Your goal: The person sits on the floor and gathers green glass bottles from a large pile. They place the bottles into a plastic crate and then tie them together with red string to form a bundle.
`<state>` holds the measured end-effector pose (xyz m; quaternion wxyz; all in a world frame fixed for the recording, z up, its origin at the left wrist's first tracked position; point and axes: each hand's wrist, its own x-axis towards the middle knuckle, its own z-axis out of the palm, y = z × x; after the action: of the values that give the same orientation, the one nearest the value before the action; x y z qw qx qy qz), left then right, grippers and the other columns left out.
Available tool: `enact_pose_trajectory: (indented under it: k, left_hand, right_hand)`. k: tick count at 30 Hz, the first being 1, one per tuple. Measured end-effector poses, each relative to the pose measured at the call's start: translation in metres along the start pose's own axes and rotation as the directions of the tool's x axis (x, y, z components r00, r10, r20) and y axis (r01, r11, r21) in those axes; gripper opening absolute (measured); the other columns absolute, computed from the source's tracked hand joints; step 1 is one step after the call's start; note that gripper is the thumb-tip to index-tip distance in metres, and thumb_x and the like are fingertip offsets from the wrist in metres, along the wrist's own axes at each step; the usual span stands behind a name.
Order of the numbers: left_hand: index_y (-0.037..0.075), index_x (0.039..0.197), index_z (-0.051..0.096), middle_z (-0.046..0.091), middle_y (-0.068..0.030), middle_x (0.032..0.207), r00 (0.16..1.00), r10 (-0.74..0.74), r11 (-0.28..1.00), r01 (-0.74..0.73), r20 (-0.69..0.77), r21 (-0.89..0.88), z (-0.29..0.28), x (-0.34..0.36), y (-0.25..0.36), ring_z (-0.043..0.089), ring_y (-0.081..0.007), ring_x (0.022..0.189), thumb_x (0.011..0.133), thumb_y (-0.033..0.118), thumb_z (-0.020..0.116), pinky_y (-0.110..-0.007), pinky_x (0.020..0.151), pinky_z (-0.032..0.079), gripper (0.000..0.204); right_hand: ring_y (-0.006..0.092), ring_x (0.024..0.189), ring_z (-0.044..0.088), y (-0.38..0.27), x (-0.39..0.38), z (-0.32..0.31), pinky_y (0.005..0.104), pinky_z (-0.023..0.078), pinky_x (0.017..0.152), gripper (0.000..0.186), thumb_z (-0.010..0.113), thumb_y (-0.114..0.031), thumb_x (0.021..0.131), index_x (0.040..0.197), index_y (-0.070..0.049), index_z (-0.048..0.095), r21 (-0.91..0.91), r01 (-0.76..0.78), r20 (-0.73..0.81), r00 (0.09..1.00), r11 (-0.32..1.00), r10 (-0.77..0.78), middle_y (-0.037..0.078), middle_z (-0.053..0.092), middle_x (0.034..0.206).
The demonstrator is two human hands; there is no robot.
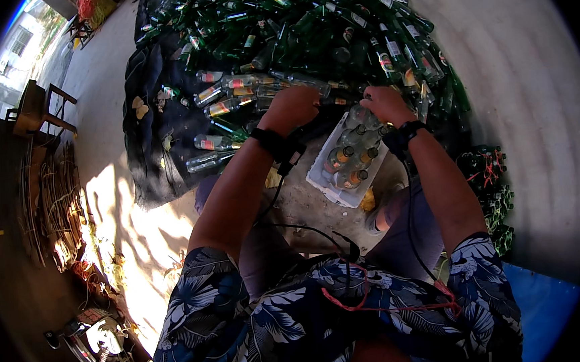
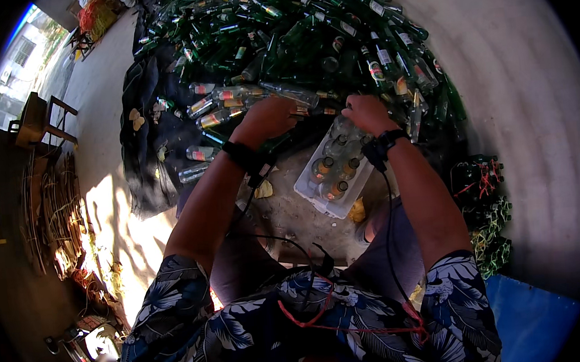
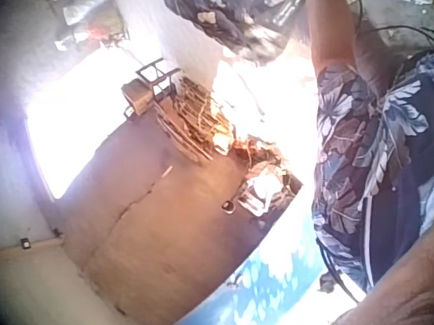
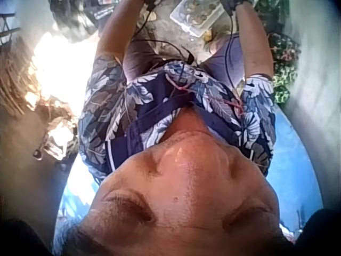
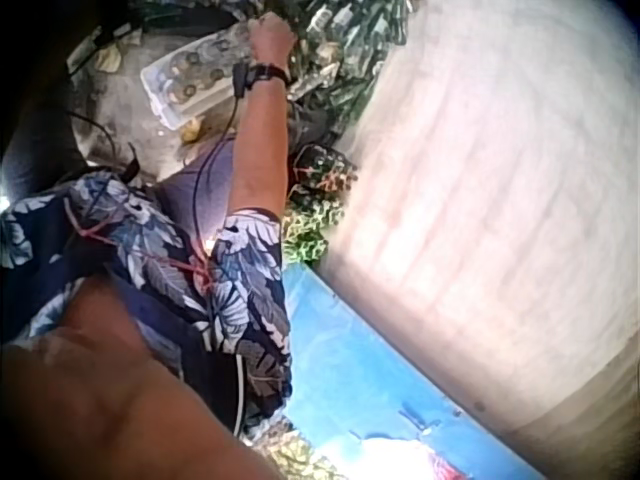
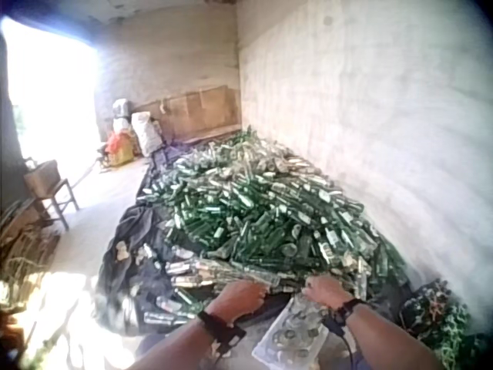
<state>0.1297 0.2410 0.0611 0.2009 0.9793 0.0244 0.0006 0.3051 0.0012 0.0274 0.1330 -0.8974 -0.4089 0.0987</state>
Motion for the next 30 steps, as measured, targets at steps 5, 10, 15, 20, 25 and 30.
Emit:
enact_pose_trajectory:
  k: [5,10,15,20,25,30]
  left_hand:
    - [0.009,0.104,0.071,0.071,-0.0179,0.100,0.997,-0.050,0.998,0.052,0.067,-0.021,-0.003,-0.003,0.002,0.068,-0.0399,0.096,0.081,0.027,0.069,-0.049,0.084,0.054,0.029]
    - [0.009,0.105,0.072,0.072,-0.0164,0.103,0.991,-0.068,0.998,0.066,0.118,0.019,-0.008,-0.001,-0.007,0.068,-0.0389,0.098,0.082,0.029,0.070,-0.049,0.085,0.054,0.030]
    - [0.006,0.096,0.072,0.072,-0.0172,0.100,1.000,-0.019,0.998,0.020,-0.025,0.062,-0.001,0.000,-0.061,0.068,-0.0390,0.095,0.083,0.029,0.067,-0.048,0.082,0.054,0.026]
    - [0.003,0.093,0.071,0.072,-0.0186,0.093,0.994,-0.107,0.993,0.109,-0.035,0.049,-0.021,0.006,-0.101,0.069,-0.0387,0.088,0.084,0.028,0.064,-0.047,0.077,0.054,0.027]
    - [0.003,0.092,0.073,0.072,-0.0202,0.096,0.972,-0.228,0.973,0.226,-0.057,-0.045,-0.049,-0.010,-0.096,0.068,-0.0407,0.092,0.083,0.026,0.064,-0.049,0.082,0.054,0.026]
    - [0.003,0.089,0.073,0.072,-0.0215,0.098,0.971,-0.231,0.971,0.227,-0.060,-0.070,-0.050,-0.019,-0.106,0.068,-0.0425,0.094,0.081,0.026,0.065,-0.050,0.084,0.054,0.026]
  right_hand:
    - [0.0379,0.094,0.068,-0.003,-0.004,0.007,0.0507,0.053,0.079,0.026,0.070,-0.032,0.085,0.096,-0.008,0.069,-0.102,-0.029,0.057,0.998,0.994,0.035,0.015,0.071,0.095]
    - [0.0370,0.095,0.068,-0.001,-0.007,0.008,0.0504,0.055,0.080,0.027,0.070,-0.034,0.084,0.094,-0.009,0.071,-0.168,-0.061,0.048,0.996,0.984,0.070,0.013,0.072,0.096]
    - [0.0365,0.095,0.068,-0.019,-0.012,-0.006,0.0500,0.055,0.080,0.032,0.071,-0.040,0.083,0.089,-0.009,0.074,-0.169,-0.090,0.106,0.988,0.982,0.108,0.013,0.072,0.097]
    - [0.0345,0.094,0.069,-0.018,-0.008,-0.011,0.0479,0.055,0.080,0.041,0.073,-0.044,0.085,0.106,-0.009,0.072,-0.132,-0.139,0.221,0.961,0.981,0.166,0.013,0.073,0.100]
    - [0.0344,0.094,0.069,-0.014,-0.011,-0.011,0.0473,0.055,0.080,0.042,0.075,-0.043,0.083,0.105,-0.007,0.071,-0.099,-0.143,0.194,0.968,0.985,0.160,0.014,0.073,0.098]
    - [0.0347,0.097,0.068,-0.014,-0.007,-0.025,0.0452,0.054,0.081,0.038,0.076,-0.040,0.082,0.101,-0.007,0.070,0.054,-0.195,0.212,0.961,0.979,0.180,0.014,0.072,0.101]
